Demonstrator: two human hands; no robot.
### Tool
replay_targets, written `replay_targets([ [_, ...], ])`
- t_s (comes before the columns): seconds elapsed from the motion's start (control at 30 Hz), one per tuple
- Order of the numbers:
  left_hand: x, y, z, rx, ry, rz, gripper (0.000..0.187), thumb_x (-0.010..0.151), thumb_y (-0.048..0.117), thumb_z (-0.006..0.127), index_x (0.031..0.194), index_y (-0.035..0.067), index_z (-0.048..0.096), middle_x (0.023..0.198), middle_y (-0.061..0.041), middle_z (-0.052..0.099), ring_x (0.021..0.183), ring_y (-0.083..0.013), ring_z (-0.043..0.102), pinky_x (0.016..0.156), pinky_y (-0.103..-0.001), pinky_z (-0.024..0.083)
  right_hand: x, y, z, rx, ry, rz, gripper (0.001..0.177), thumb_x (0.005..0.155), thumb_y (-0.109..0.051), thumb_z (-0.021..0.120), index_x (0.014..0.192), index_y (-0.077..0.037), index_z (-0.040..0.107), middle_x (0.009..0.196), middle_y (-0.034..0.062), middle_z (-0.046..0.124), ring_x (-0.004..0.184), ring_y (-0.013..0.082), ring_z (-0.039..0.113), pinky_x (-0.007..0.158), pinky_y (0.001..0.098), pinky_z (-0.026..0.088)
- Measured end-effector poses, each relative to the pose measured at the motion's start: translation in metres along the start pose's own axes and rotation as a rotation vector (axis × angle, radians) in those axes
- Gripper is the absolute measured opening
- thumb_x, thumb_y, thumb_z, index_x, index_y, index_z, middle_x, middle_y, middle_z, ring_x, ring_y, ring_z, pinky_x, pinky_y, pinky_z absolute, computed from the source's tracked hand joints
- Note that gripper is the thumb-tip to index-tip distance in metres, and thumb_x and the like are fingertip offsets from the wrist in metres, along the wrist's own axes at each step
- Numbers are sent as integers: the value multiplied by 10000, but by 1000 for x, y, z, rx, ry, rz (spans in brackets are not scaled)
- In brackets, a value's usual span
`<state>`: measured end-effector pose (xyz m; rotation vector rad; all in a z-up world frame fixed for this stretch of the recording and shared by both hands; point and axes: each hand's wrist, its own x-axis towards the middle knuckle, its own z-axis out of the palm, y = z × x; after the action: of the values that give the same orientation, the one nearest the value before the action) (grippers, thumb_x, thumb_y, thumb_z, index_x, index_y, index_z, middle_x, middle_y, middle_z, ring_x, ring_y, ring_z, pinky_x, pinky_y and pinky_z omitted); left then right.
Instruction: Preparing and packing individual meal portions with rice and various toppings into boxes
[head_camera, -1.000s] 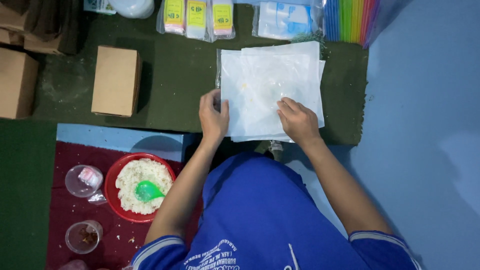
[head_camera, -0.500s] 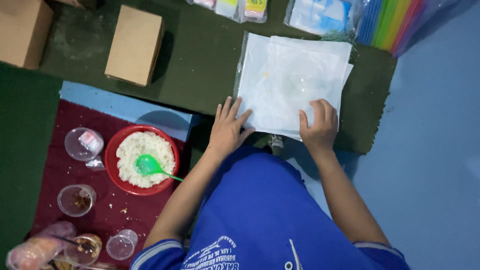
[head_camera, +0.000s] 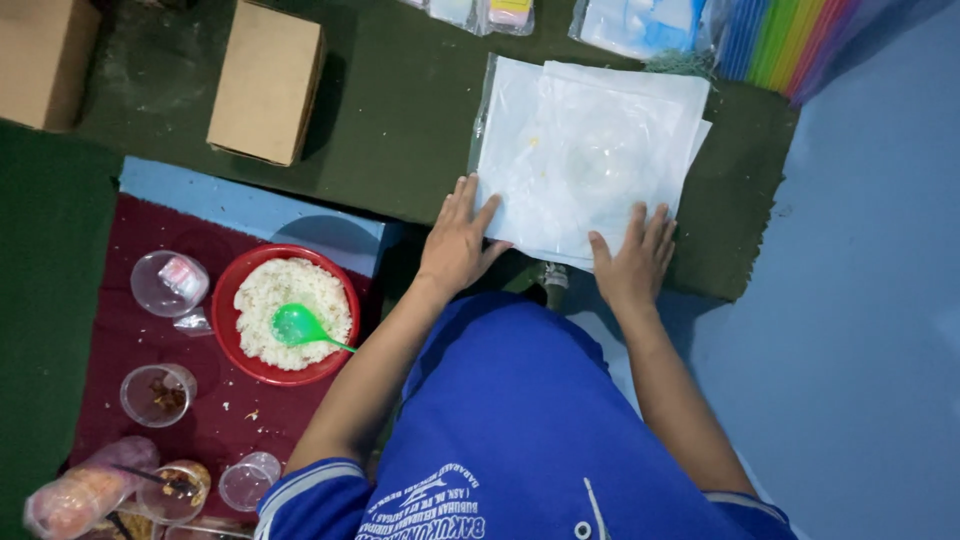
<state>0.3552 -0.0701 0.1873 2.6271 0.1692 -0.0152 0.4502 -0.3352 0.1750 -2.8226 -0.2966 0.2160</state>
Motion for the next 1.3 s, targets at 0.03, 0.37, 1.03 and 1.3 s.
replay_targets([
  [0.03,2,-1,4,4,-1,-4,713,912,506,728,1485,122,549,1614,-275,321,1526,-424,298,1241,-539,303,0,7,1,4,-4,-3,900,976,-572,640,1620,-44,301,1653,317,199,1506,554,204,1184,697,246],
  [0.37,-18,-106,-51,122,539,-227,694,857,309,887,1438,104,568,1541,-316,365,1454,-533,324,1176,-631,322,-7,7,10,179,410,-578,78,995,-122,815,998,-95,742,1012,7,689,971,233,709,824,340,563],
  [1.03,-21,-238,-118,-109,524,-494,1274,644,451,1052,1557,49,258,1607,-285,273,1503,-456,276,1267,-493,243,12,-179,32,381,-56,-1023,116,980,-11,673,1051,-56,753,1032,84,770,935,220,739,857,322,563],
  [1.3,-41,-243,-101,-165,775,-384,1153,542,263,997,1491,-10,400,1412,-276,429,1344,-492,475,1165,-550,389,40,-303,66,332,90,-1122,204,991,-132,699,1191,-112,738,1090,53,756,1031,241,730,867,349,602],
])
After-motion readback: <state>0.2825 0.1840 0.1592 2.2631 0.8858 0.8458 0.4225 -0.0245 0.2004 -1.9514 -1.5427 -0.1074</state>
